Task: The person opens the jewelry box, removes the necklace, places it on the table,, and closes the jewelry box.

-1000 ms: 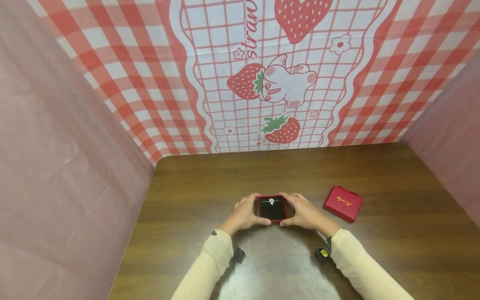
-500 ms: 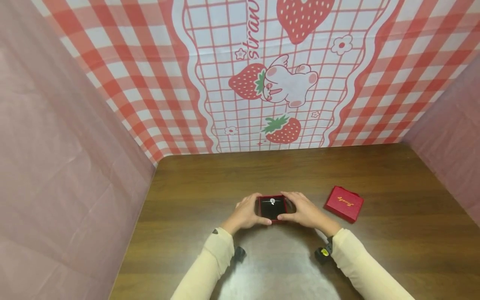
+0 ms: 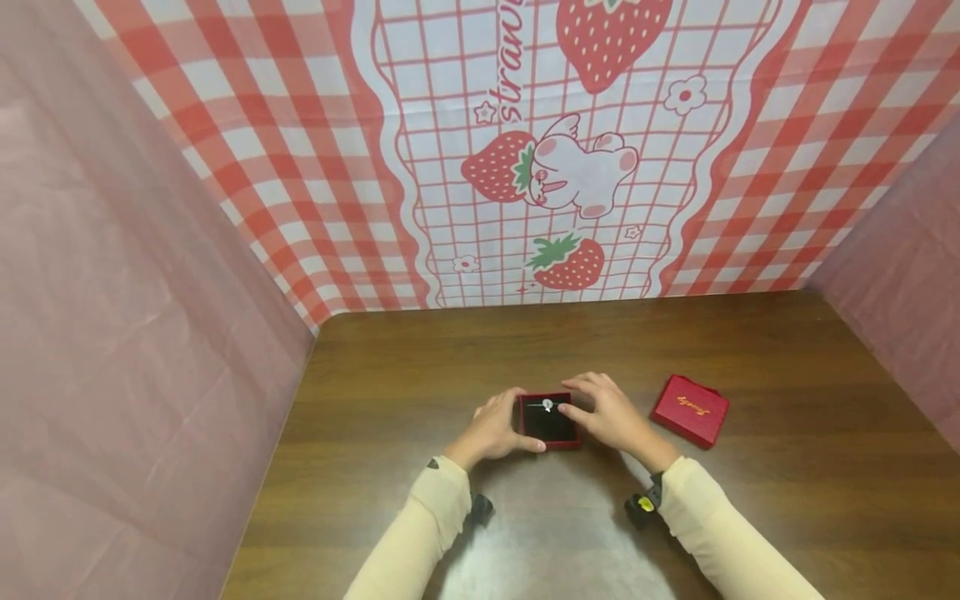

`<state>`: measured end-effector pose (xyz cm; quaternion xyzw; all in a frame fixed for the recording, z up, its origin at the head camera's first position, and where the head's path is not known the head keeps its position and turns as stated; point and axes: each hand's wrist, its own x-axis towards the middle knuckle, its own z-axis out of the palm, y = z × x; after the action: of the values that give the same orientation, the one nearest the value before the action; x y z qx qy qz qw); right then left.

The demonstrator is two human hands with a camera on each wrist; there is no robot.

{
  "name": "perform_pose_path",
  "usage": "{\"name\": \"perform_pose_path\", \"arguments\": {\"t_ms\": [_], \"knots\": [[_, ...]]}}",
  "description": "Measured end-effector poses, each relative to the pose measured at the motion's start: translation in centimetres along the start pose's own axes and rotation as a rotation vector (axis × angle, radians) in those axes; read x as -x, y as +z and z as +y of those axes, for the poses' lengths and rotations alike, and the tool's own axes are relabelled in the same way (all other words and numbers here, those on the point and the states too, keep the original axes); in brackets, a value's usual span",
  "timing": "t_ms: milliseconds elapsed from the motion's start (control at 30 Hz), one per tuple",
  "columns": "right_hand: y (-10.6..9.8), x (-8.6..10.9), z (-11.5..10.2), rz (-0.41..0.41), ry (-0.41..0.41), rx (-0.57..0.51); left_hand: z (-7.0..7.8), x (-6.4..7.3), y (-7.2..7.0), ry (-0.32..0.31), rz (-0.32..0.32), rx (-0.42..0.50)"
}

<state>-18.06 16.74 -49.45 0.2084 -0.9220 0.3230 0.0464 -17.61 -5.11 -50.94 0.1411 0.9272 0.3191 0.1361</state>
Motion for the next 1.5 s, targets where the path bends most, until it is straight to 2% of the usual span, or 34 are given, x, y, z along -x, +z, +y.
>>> {"name": "perform_pose_path", "arguments": {"t_ms": [267,600,867,1200,1500], "knots": [[0.3,-0.5,-0.2,0.071,-0.024,0.023,-0.1,-0.1,0.1,-0.003,0.008,0.002],[1.1,-0.7,-0.2,0.013,-0.038,0.064,0.1,0.0,0.1,-0.006,0.009,0.010],[1.9,-0.8,-0.1,0.015,-0.074,0.117,0.0,-0.1,0.1,-0.009,0.007,0.009],[2.9,-1.0,-0.4,-0.010,-0.015,0.164,0.0,-0.2,0.0,-0.004,-0.007,0.013],[3.6,-1.0,-0.6,0.021,0.011,0.114,0.0,-0.1,0.0,0.003,0.004,0.010]]}}
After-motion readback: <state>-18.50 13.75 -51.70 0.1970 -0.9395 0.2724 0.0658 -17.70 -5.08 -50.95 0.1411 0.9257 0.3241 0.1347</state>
